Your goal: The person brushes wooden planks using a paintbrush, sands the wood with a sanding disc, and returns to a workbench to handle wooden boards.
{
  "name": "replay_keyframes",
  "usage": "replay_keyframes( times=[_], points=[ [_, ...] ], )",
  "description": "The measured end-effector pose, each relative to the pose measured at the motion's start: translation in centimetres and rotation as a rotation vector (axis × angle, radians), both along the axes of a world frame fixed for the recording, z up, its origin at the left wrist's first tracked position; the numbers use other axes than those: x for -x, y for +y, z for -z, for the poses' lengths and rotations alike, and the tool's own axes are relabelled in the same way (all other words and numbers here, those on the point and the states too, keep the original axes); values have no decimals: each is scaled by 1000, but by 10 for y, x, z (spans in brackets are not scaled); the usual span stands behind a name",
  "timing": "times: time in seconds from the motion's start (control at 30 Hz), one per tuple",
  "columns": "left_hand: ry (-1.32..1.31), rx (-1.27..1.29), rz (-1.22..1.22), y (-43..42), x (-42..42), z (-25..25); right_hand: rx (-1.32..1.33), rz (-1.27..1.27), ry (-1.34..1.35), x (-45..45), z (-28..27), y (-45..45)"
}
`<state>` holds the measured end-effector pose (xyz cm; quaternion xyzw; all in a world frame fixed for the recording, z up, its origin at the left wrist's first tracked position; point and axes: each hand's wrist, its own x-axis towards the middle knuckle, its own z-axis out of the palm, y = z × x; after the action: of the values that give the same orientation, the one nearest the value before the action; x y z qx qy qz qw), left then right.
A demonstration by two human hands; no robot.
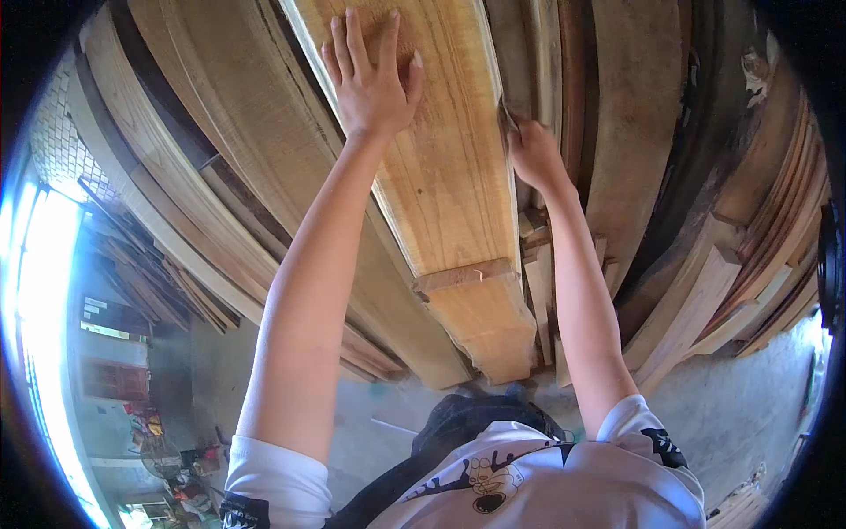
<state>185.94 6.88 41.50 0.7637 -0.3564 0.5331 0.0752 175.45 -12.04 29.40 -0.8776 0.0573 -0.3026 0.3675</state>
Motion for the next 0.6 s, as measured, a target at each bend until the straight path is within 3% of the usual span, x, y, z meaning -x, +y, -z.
replay_keyframes(
  times=[0.1,0.23,0.33,0.6],
  points=[
    [-39,-15,8,-2,1,-2,-212,-19,374,10,9,-1],
    [31,-46,-83,-3,10,-4,-237,-122,84,10,-16,-14],
    [10,-50,-68,-2,9,-5,-270,-120,69,-18,-20,-31],
    [-37,-21,-5,0,-3,2,32,-84,-53,-28,-26,-46]
  ],
)
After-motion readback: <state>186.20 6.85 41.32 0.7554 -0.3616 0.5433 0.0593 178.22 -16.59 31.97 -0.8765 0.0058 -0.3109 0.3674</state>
